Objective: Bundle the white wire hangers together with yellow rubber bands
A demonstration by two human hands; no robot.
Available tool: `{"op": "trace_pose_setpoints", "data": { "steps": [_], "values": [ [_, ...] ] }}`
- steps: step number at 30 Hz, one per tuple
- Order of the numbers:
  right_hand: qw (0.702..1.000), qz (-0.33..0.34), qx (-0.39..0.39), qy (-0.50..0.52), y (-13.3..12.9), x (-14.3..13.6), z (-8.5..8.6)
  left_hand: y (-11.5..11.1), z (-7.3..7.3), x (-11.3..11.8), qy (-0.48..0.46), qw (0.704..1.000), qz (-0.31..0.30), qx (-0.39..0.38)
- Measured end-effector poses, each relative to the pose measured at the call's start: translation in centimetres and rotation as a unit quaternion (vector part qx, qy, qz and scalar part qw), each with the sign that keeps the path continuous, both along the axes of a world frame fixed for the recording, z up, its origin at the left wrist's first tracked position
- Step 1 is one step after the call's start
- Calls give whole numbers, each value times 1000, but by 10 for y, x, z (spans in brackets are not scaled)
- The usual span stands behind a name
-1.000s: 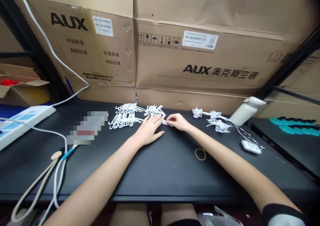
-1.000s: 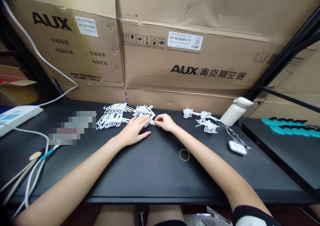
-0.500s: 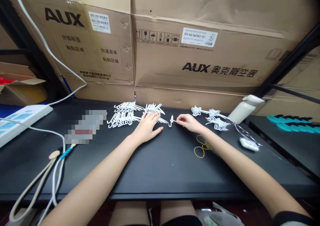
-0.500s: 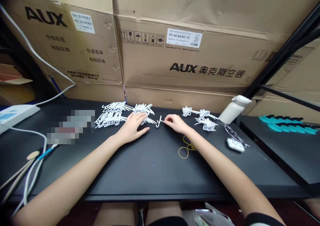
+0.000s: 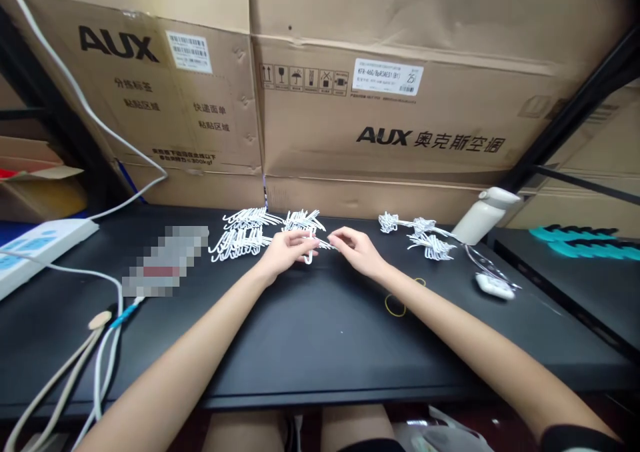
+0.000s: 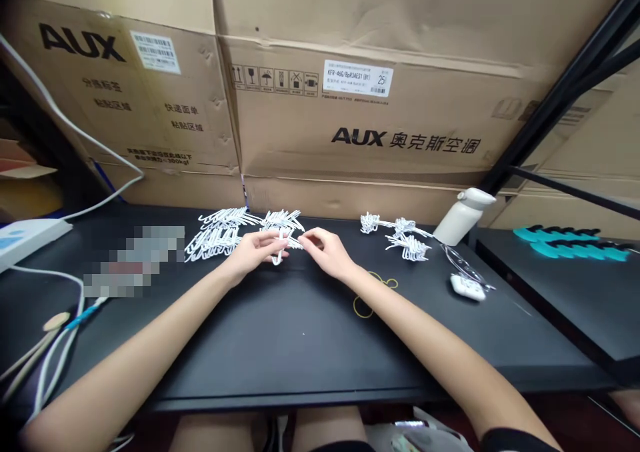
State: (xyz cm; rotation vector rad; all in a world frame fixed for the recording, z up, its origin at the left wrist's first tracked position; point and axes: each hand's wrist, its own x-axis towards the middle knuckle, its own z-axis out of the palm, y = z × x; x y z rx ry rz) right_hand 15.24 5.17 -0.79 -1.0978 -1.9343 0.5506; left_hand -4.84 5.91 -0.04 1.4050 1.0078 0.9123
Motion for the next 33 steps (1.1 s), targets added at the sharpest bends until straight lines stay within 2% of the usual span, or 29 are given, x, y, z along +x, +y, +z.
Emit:
{"op": "trace_pose_setpoints", "data": {
  "steps": [3,6,9,13,18,20,23,28,33],
  "values": [
    [994,-65,-80,-30,22,2,-6,3,4,-6,8,1000,18,11],
    [990,-49,-88,-102,36,1,-11,3,4,-7,23,999,-26,21],
    [989,-29,-97,-112,42,1,-15,4,0,-6,45,996,-68,33],
    [985,-8,-133,-108,45,11,-16,4,-4,-8,87,992,-74,59],
    [979,17,-178,-95,30,32,-11,1,-5,-9,176,974,-24,143],
    [980,14,-173,-95,20,41,-9,0,-5,-9,188,970,-6,155],
    [983,11,-149,-107,9,59,-6,0,-5,-7,142,981,-1,129],
    [970,70,-228,-45,5,83,2,2,-5,-4,75,992,-29,94],
    [976,72,-204,-17,0,74,3,-1,-5,0,56,996,-45,62]
  ]
}}
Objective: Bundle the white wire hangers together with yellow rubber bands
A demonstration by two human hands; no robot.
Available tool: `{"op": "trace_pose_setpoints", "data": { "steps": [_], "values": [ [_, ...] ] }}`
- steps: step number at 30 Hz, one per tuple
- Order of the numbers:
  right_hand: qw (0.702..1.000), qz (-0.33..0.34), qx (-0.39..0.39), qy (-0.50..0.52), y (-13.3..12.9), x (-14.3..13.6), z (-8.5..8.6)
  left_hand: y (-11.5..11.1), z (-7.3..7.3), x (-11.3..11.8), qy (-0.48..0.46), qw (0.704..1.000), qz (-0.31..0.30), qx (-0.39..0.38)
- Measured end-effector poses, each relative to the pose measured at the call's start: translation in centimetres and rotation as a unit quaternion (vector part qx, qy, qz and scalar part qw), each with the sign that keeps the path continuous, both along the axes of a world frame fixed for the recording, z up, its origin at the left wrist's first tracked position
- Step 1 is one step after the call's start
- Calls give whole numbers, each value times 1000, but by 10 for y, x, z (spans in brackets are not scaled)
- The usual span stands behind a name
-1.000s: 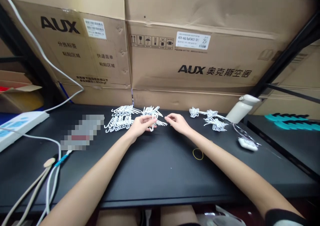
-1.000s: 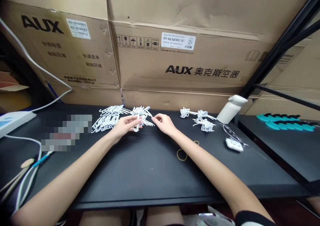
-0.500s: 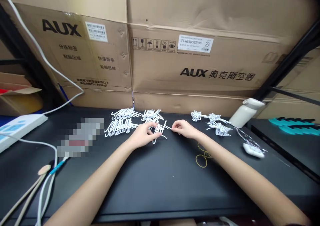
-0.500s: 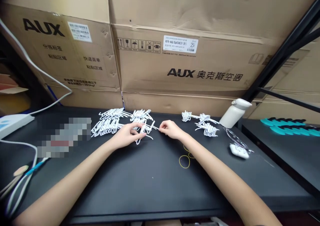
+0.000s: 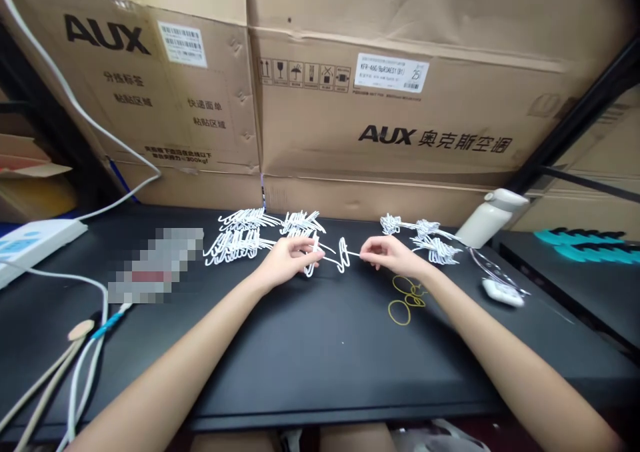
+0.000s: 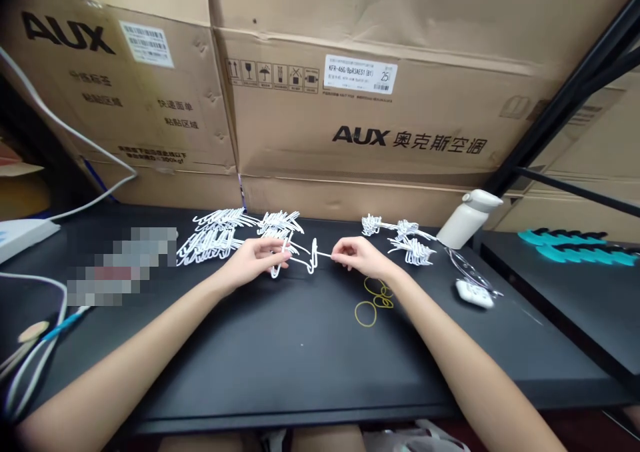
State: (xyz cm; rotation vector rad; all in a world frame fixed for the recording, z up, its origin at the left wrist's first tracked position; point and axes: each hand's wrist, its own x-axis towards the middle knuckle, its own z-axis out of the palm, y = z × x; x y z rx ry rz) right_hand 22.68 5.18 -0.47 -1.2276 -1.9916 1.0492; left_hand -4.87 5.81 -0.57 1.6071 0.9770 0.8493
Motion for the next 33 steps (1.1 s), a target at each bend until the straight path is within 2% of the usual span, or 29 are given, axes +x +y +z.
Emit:
{"op": "trace_pose_setpoints", "data": {
  "steps": [12,18,23,29,33],
  "values": [
    [998,-19,49,36,-23,-44,-9,-5,-4,7,-7,998,-15,-53],
    [994,-34,1,108,-22,-51,-16,-6,-3,7,-19,997,7,-71],
    [986,-39,-39,155,-24,-54,-13,-8,2,6,-23,996,9,-81],
    [969,-43,-139,199,-29,-58,-10,-10,7,6,-27,996,18,-85],
    [961,-51,-153,223,-30,-60,-10,-10,7,5,-38,996,8,-85]
  ]
}}
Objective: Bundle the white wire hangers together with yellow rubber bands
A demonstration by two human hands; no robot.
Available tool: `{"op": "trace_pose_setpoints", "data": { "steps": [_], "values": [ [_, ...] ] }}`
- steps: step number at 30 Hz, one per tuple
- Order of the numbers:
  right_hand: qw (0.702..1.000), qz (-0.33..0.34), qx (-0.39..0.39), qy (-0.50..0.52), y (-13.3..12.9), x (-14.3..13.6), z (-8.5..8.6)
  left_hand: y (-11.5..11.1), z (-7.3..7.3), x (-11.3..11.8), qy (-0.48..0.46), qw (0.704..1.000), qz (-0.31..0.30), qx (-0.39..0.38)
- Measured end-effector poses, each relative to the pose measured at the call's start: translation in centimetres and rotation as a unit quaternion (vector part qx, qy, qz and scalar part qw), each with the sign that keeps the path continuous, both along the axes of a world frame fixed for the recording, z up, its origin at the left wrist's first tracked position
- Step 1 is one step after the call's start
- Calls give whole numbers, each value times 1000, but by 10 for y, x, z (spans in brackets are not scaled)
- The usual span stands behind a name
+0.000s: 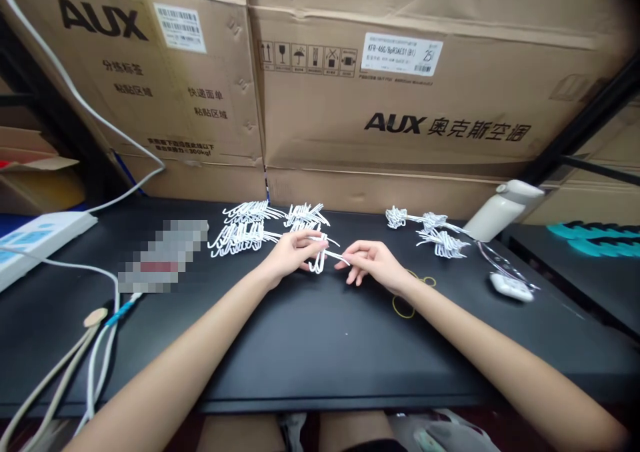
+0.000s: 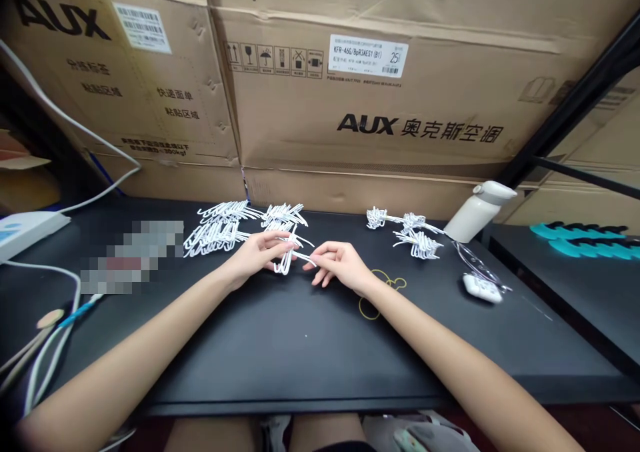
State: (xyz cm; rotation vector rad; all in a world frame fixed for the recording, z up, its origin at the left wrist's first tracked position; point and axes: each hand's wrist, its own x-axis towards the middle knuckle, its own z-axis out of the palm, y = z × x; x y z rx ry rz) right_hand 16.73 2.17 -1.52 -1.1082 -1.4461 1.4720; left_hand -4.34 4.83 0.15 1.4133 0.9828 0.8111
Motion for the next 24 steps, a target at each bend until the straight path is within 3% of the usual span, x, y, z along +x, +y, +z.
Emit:
{"op": "trace_pose_setpoints", "data": {
  "steps": [5,15,20,22,24],
  "values": [
    [1000,10,4,-7,0,-1,-2,2,-2,-2,-7,1000,-13,0],
    [992,-6,115,-47,-3,-2,-6,-1,3,-2,-13,999,-41,32],
    [986,-81,128,-71,18,1,-7,5,10,-9,-52,998,39,17],
    [973,-99,151,-143,30,2,-8,10,13,-14,-103,990,91,11],
    [941,-107,212,-242,40,0,-9,14,15,-17,-156,980,126,1]
  ]
}}
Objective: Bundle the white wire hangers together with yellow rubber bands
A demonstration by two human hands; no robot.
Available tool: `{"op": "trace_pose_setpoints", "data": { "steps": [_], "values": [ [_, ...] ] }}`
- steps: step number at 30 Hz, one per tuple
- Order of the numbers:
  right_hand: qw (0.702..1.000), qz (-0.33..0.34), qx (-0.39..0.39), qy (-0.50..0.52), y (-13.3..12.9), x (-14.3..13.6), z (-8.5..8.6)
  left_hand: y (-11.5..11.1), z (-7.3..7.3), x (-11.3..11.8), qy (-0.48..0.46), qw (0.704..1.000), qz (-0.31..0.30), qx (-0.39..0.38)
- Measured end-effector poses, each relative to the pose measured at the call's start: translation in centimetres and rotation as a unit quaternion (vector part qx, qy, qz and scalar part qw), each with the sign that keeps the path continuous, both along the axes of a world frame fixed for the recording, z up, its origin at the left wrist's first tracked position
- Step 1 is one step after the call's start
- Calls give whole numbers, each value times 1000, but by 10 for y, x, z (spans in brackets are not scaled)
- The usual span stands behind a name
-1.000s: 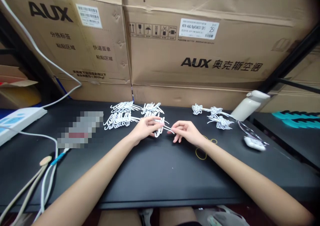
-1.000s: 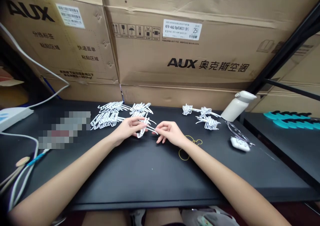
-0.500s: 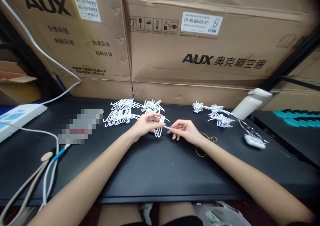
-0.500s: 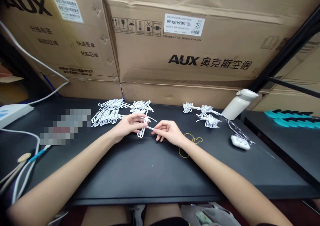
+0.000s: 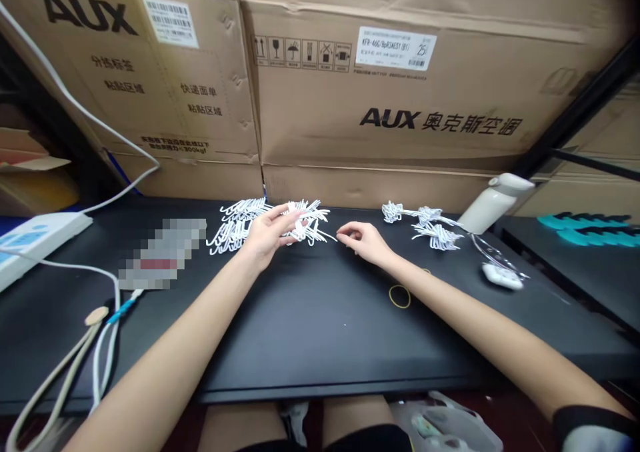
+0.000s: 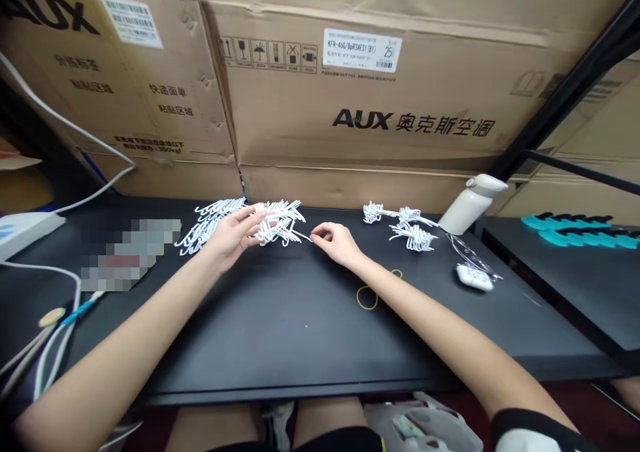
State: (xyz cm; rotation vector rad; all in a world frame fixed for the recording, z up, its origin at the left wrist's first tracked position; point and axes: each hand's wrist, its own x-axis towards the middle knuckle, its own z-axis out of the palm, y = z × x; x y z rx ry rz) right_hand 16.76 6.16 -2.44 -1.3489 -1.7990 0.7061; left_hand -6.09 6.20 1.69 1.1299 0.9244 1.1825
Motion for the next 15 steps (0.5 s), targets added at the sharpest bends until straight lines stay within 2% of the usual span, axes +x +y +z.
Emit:
{"op": "trace_pose_setpoints", "data": {
  "steps": [3,6,11,15],
  "values": [
    [990,6,89,-112,9,-6,-4,3,0,-2,-49,999,12,-16],
    [971,29,134,-196,13,-8,-6,2,-1,-1,-57,998,-3,-26],
    [951,51,115,-283,10,17,-3,-1,-2,2,-42,999,-13,-30],
    [955,63,111,-269,-2,48,0,-4,-3,4,13,1000,-14,-25]
  ]
}}
